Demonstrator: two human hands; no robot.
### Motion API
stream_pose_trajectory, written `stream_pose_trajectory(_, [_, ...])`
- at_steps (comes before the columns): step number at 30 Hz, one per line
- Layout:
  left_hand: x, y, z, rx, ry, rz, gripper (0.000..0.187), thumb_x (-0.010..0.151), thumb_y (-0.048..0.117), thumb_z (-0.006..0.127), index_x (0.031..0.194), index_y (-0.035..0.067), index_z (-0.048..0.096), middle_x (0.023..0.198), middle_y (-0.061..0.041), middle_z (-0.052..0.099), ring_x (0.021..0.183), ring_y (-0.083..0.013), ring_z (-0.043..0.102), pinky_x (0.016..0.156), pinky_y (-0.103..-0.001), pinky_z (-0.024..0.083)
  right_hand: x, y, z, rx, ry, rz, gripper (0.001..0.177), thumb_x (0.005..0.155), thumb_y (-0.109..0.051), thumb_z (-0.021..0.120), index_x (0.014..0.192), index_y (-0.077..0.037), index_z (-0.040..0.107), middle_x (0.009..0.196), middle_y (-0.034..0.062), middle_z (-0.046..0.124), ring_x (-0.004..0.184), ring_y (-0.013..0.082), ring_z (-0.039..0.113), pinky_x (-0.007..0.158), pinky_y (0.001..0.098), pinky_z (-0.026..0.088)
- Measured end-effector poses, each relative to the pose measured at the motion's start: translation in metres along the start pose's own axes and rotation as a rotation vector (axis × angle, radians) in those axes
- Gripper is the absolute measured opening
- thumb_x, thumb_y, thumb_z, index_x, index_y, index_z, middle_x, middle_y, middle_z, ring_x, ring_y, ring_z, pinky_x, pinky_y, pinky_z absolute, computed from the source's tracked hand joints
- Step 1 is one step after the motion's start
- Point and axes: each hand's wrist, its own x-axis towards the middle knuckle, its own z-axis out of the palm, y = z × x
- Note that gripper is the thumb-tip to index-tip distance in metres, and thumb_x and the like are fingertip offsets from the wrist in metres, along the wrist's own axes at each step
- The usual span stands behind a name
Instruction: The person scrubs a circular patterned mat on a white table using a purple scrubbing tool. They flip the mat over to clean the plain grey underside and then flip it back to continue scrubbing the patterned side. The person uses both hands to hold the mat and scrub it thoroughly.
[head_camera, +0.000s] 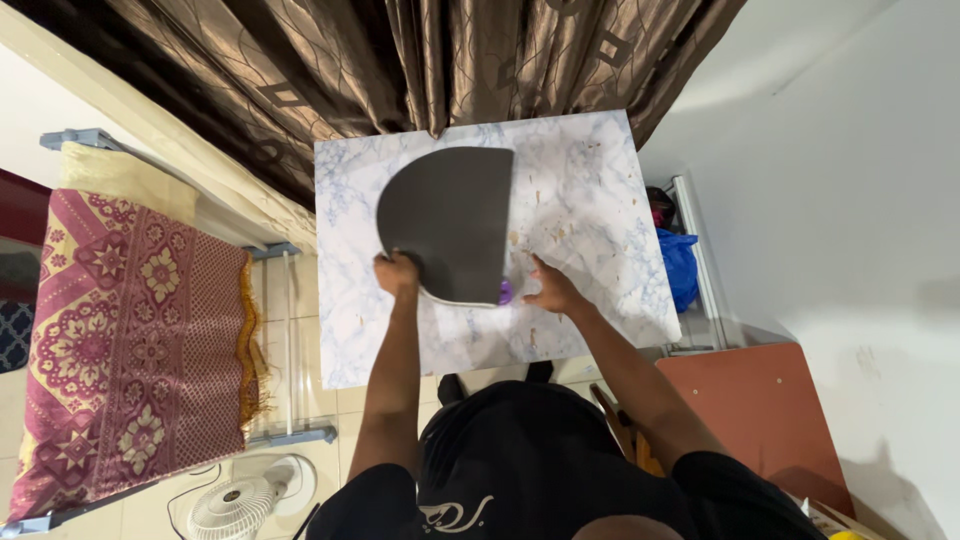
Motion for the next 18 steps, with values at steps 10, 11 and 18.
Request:
stream_pose_trajectory(10, [0.039, -0.021, -0.025, 0.006, -0.183, -0.218, 0.041, 0.093, 0.038, 0.073, 0.117, 0.005, 0.070, 0.108, -0.013, 0.076, 0.102, -0.0338, 0.072, 0.093, -0.044, 0.055, -0.002, -0.012, 0.027, -0.134, 0.138, -0.154, 0.084, 0.074, -0.034, 0.088, 0.145, -0.008, 0.050, 0.135, 0.0216, 0.057, 0.127, 0.0401, 0.051, 0.107, 0.0461, 0.044])
stream_pose_trajectory(11, [0.034, -0.025, -0.027, 0.024, -0.185, -0.181, 0.042, 0.092, 0.038, 0.074, 0.117, 0.005, 0.069, 0.108, -0.014, 0.076, 0.103, -0.0345, 0.072, 0.093, -0.045, 0.055, 0.000, -0.017, 0.034, -0.123, 0.102, -0.164, 0.087, 0.073, -0.033, 0.089, 0.145, -0.005, 0.048, 0.135, 0.0234, 0.055, 0.127, 0.0414, 0.049, 0.106, 0.0470, 0.042])
stream_pose_trajectory(18, [-0.004, -0.043, -0.033, -0.125, -0.246, -0.047, 0.070, 0.083, 0.033, 0.083, 0.137, -0.002, 0.055, 0.106, -0.014, 0.074, 0.098, -0.0321, 0.071, 0.088, -0.043, 0.054, 0.021, -0.052, 0.074, -0.115, 0.105, -0.248, 0.073, 0.072, -0.029, 0.088, 0.134, -0.004, 0.057, 0.128, 0.0192, 0.063, 0.123, 0.0390, 0.056, 0.106, 0.0461, 0.045])
